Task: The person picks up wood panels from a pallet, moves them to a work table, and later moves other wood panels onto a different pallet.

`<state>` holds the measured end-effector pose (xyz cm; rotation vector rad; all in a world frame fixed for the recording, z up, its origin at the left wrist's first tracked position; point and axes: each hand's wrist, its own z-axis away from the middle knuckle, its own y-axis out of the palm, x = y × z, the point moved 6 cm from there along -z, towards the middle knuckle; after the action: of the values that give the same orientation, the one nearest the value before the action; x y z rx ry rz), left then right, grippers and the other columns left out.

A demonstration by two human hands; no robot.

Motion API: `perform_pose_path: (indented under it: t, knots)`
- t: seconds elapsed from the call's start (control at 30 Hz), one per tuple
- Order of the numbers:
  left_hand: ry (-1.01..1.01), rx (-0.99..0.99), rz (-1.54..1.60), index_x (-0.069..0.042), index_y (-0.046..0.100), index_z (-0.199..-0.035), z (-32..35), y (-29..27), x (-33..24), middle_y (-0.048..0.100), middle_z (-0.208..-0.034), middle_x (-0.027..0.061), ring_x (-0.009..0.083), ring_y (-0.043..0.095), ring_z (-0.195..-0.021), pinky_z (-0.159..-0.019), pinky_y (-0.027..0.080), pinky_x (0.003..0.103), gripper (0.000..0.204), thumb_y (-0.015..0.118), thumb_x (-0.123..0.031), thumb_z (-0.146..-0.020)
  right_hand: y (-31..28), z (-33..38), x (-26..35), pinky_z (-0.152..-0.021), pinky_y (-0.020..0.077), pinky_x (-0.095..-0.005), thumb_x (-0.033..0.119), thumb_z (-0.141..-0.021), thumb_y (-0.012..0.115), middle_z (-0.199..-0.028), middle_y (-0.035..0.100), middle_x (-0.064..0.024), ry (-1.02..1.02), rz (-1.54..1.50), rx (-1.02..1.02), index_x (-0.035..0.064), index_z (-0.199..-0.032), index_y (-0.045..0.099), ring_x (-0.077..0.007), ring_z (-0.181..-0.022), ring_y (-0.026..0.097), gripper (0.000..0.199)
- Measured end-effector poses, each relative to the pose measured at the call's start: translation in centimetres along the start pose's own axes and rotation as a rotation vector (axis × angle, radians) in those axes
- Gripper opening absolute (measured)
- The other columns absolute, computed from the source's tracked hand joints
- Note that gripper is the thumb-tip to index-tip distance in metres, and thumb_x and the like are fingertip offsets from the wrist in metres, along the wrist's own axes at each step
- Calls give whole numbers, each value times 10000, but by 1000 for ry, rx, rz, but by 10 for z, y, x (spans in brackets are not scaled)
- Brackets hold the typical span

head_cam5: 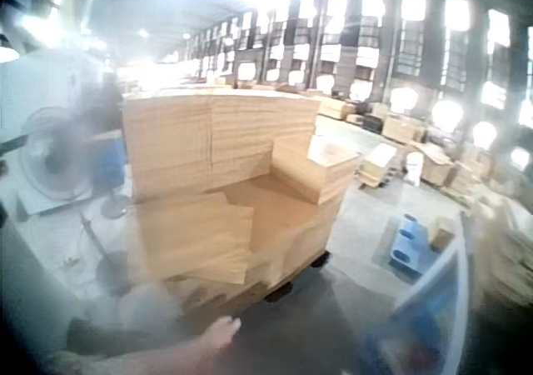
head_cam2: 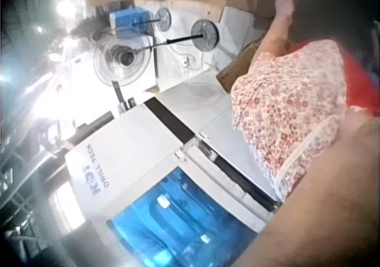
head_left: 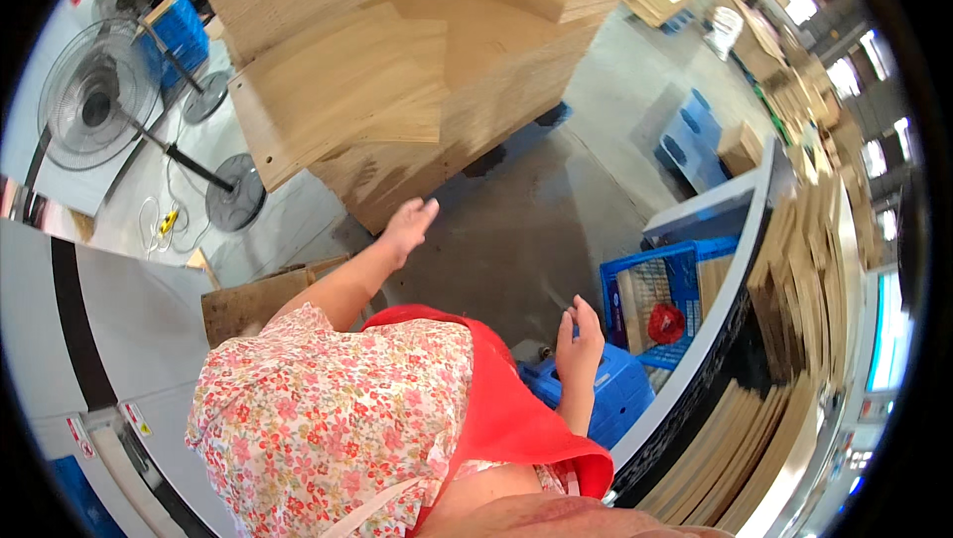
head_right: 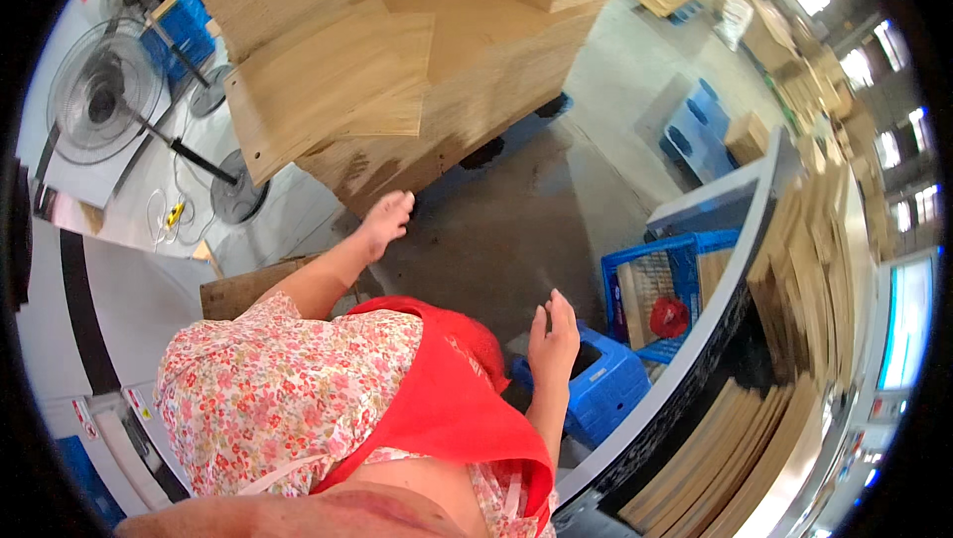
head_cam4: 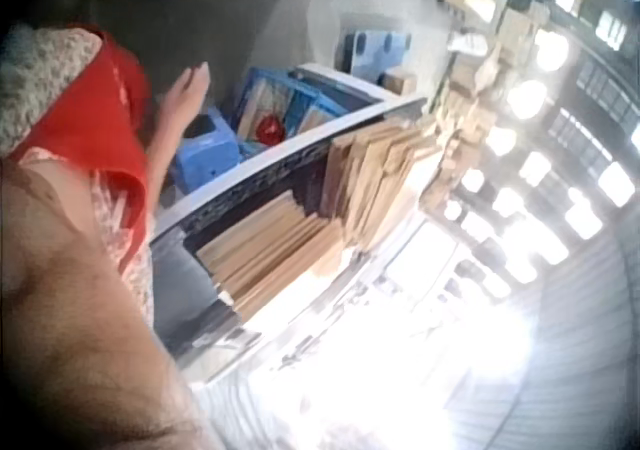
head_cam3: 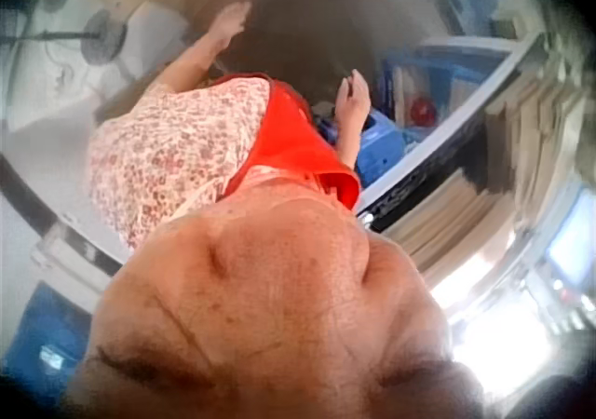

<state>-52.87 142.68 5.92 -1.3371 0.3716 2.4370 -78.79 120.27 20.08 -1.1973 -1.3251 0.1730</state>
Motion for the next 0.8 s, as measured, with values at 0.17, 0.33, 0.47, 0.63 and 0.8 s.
perform_pose_path:
  t: [0.17, 0.33, 0.47, 0.63, 0.8]
  knots:
    - [77, -259, 398, -67, 223, -1438, -29, -45, -41, 351, -1420, 193, 316, 368, -1287, -1017, 347, 441, 882, 564, -612, -834, 27, -87, -26, -798, 503, -366, 77, -864, 586, -1098, 614, -201, -94, -86, 146, -32, -1145, 574, -305, -928, 638, 302]
    - [144, -440, 555, -74, 119, -1469, -42, -63, -60, 287, -1459, 210, 349, 311, -1331, -1048, 318, 474, 955, 587, -600, -824, 47, -175, -56, -768, 507, -318, 81, -871, 598, -1037, 644, -175, -198, -162, 209, -38, -1122, 585, -249, -880, 653, 278]
    - [121, -516, 660, -115, 123, -1470, -48, -54, -63, 273, -1461, 220, 360, 317, -1324, -1046, 324, 480, 934, 603, -585, -821, 54, -242, -65, -764, 505, -324, 98, -863, 604, -1026, 646, -177, -358, -148, 262, -38, -1118, 590, -250, -838, 646, 290]
    - [99, -550, 688, -146, 139, -1474, -53, -42, -58, 274, -1462, 217, 361, 338, -1304, -1018, 356, 476, 913, 590, -596, -820, 90, -322, -38, -756, 495, -357, 119, -850, 604, -991, 629, -199, -473, -131, 441, -44, -1084, 585, -301, -845, 627, 285]
    - [92, -585, 748, -172, 470, -1248, -67, -45, -47, 581, -1141, 79, 209, 547, -1022, -848, 445, 405, 588, 528, -607, -856, 168, -394, 45, -818, 474, -410, 156, -850, 584, -1043, 610, -209, -734, -86, 614, -39, -1051, 582, -383, -952, 576, 279]
